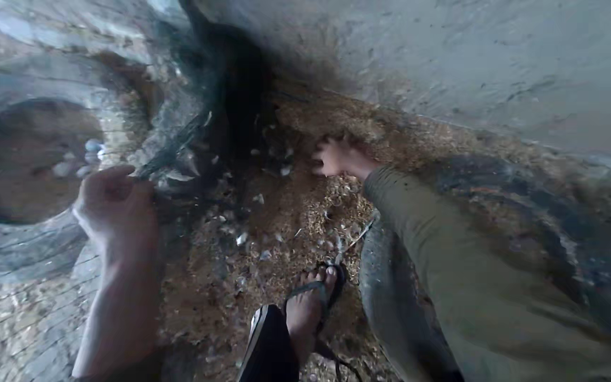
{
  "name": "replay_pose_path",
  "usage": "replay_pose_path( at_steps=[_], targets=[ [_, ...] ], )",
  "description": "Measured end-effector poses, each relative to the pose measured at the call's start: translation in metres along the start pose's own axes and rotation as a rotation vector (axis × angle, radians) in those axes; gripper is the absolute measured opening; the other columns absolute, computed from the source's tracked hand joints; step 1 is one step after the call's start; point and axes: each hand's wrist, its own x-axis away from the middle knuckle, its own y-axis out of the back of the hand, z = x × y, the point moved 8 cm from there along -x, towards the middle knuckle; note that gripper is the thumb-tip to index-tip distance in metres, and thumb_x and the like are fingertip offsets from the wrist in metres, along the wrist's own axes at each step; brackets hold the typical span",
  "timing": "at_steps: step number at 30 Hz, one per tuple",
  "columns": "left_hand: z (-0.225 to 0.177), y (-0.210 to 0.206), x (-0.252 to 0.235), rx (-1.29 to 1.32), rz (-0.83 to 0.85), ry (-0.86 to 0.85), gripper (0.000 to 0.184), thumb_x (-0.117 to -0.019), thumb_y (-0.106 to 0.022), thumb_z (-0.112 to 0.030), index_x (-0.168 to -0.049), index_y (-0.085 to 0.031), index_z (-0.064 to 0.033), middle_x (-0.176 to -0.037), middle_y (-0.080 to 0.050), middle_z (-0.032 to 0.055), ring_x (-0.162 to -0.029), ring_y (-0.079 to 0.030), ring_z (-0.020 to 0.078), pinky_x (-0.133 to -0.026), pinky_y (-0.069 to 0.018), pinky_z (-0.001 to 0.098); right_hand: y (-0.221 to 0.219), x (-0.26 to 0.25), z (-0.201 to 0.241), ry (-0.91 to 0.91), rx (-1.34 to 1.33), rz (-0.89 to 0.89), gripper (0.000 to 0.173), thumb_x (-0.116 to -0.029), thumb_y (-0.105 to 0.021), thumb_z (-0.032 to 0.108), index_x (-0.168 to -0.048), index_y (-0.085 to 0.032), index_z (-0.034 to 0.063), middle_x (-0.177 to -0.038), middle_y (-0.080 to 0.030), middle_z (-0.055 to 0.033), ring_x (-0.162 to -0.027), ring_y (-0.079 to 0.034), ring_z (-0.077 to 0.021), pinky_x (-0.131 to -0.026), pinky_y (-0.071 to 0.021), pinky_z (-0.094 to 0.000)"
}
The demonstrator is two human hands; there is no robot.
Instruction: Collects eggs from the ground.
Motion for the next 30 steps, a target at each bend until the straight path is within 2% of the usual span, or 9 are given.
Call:
replay_pose_path(
  at_steps=[4,10,12,16,20,23,25,27,30],
  targets=[
    [0.008,-0.003,0.012,-0.002,0.044,0.028,0.041,-0.0938,-0.065,-0.011,-0.132,-0.055,-0.0026,-0.113,-0.062,0.0151,-0.091,-0.061,0.0176,-0.082,-0.0536,0.0407,-0.01,0.047,-0.039,-0.005,0.115,0.049,0.056,-0.0866,-0.073,0.058,-0.135,-0.067,0.0289,-0.151,-0.052,-0.0128,-0.144,-0.04,-0.0445,-0.113,-0.0197,-0.0795],
    [0.036,-0.024,0.035,0.016,0.113,0.11,0.039,-0.0992,-0.063,-0.016,-0.135,-0.056,-0.0042,-0.124,-0.065,0.0198,-0.11,-0.065,0.0304,-0.095,-0.0521,0.0535,0.05,0.118,-0.089,-0.162,0.046,-0.009,0.056,-0.0904,-0.076,0.049,-0.139,-0.066,0.0228,-0.159,-0.045,-0.0142,-0.151,-0.026,-0.0487,-0.11,-0.0205,-0.0834],
    [0.038,-0.034,0.055,0.014,0.137,0.128,0.039,-0.1002,-0.062,-0.016,-0.136,-0.057,-0.0018,-0.13,-0.063,0.0233,-0.118,-0.063,0.0356,-0.101,-0.0492,0.0569,0.083,0.149,-0.07,-0.094,0.001,-0.122,0.046,-0.0979,-0.07,0.036,-0.141,-0.064,0.021,-0.159,-0.045,-0.0148,-0.15,-0.033,-0.0429,-0.117,-0.0302,-0.068],
    [0.031,-0.039,0.097,0.104,0.16,0.115,0.038,-0.1019,-0.06,-0.014,-0.136,-0.057,0.0026,-0.136,-0.058,0.0267,-0.124,-0.06,0.036,-0.105,-0.0476,0.0525,0.162,0.236,-0.022,-0.104,-0.085,-0.348,0.025,-0.0975,-0.058,0.001,-0.117,-0.073,0.0048,-0.131,-0.06,-0.0215,-0.12,-0.061,-0.039,-0.101,-0.0508,-0.0578],
    [0.004,-0.012,0.125,0.201,0.229,0.042,0.036,-0.1054,-0.056,-0.018,-0.135,-0.057,0.0021,-0.13,-0.063,0.0237,-0.117,-0.063,0.032,-0.102,-0.05,0.0507,0.217,0.331,0.041,-0.036,-0.38,-0.625,0.015,-0.0986,-0.06,0.003,-0.106,-0.073,0.0027,-0.108,-0.07,-0.013,-0.092,-0.071,-0.0215,-0.087,-0.0601,-0.0411],
    [-0.014,0.04,0.137,0.214,0.258,-0.063,0.036,-0.1079,-0.051,-0.021,-0.136,-0.056,0.0013,-0.128,-0.063,0.0233,-0.115,-0.064,0.032,-0.101,-0.05,0.0531,0.161,0.339,0.07,-0.001,-0.788,-0.646,0.02,-0.0992,-0.068,0.014,-0.115,-0.069,0.0018,-0.096,-0.072,-0.0133,-0.071,-0.072,-0.0209,-0.065,-0.0639,-0.0381],
    [-0.026,0.084,0.149,0.24,0.242,-0.08,0.034,-0.109,-0.045,-0.019,-0.137,-0.055,-0.0009,-0.125,-0.065,0.0205,-0.111,-0.066,0.0263,-0.099,-0.0525,0.0478,0.068,0.32,0.082,-0.151,-0.615,-0.417,0.04,-0.0997,-0.067,0.023,-0.135,-0.061,0.004,-0.123,-0.067,-0.0258,-0.105,-0.069,-0.039,-0.086,-0.0581,-0.0574],
    [-0.038,0.13,0.154,0.244,0.215,-0.102,0.034,-0.1099,-0.039,-0.016,-0.136,-0.054,0.0005,-0.125,-0.064,0.0213,-0.107,-0.067,0.0239,-0.098,-0.0537,0.0443,-0.011,0.313,0.099,-0.232,-0.476,-0.181,0.057,-0.0932,-0.072,0.018,-0.147,-0.056,0.0082,-0.155,-0.044,-0.0255,-0.141,-0.046,-0.0432,-0.111,-0.0415,-0.0638],
    [-0.059,0.164,0.14,0.216,0.188,-0.144,0.035,-0.1093,-0.038,-0.015,-0.134,-0.055,0.003,-0.127,-0.063,0.0236,-0.105,-0.068,0.0269,-0.097,-0.0533,0.0471,0.002,0.325,0.112,-0.245,-0.518,-0.254,0.032,-0.0981,-0.058,0.004,-0.129,-0.065,0.001,-0.132,-0.063,-0.0228,-0.121,-0.063,-0.0359,-0.103,-0.0502,-0.0537]
  ],
)
